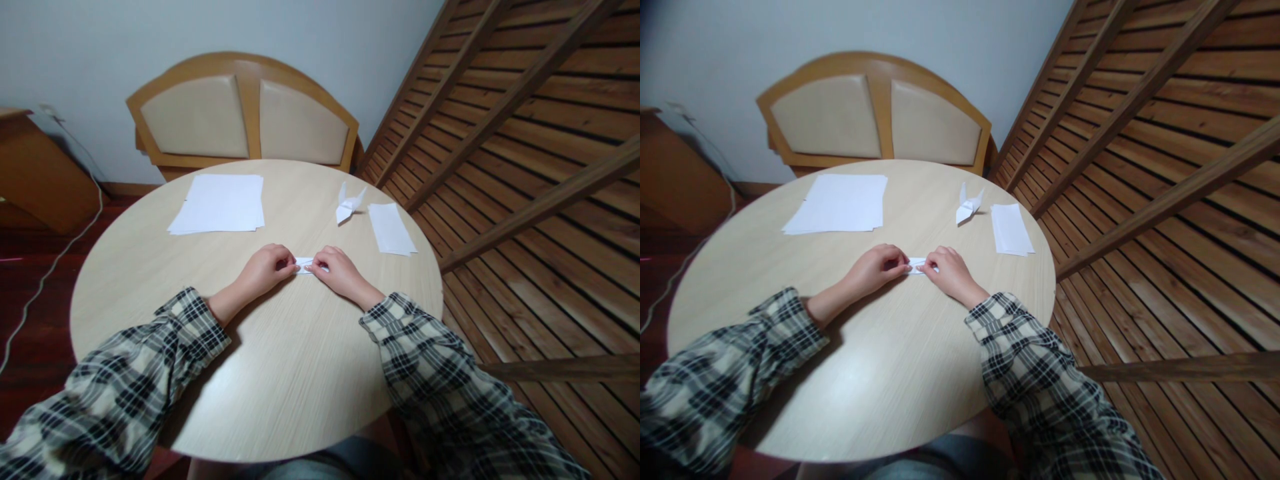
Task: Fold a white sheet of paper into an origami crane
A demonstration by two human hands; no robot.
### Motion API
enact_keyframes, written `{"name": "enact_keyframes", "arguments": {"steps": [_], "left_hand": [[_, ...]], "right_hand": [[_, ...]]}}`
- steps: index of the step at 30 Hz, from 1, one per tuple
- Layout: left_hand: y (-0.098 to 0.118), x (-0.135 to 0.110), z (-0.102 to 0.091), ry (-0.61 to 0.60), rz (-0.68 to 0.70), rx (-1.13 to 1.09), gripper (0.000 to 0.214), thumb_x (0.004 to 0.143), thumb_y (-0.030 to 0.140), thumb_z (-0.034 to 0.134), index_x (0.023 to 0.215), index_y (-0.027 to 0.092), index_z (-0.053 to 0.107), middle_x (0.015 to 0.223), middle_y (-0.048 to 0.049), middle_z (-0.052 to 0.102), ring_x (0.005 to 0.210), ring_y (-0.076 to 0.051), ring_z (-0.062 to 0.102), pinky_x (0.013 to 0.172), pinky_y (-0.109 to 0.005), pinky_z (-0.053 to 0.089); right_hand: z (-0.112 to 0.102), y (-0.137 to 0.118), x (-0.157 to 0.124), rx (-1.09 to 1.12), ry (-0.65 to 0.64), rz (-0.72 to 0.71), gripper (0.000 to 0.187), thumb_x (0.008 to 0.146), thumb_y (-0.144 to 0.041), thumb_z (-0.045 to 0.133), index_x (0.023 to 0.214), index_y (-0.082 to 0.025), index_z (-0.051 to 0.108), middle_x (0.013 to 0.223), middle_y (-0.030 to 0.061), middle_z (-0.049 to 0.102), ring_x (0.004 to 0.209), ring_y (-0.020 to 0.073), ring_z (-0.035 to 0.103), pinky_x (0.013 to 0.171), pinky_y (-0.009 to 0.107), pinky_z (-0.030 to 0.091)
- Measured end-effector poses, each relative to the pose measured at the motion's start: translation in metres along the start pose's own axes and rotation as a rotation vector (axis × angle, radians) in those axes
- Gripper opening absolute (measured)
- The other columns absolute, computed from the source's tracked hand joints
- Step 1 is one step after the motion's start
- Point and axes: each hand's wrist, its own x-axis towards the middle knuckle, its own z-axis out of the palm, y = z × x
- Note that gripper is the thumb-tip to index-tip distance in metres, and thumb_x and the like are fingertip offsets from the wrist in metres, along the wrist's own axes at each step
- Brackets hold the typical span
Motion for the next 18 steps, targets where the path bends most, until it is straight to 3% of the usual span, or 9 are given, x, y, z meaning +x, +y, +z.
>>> {"name": "enact_keyframes", "arguments": {"steps": [18], "left_hand": [[-0.0017,0.0007,0.0015,0.001,0.032,0.050,0.010,0.088,0.020,0.066,0.079,0.018,0.063,0.080,-0.0046,0.064,0.079,-0.020,0.057,0.074,-0.033,0.045]], "right_hand": [[0.0016,-0.0045,0.0015,-0.070,-0.038,-0.003,0.020,0.094,-0.026,0.064,0.075,-0.019,0.063,0.081,0.0043,0.058,0.085,0.0203,0.052,0.080,0.033,0.040]]}}
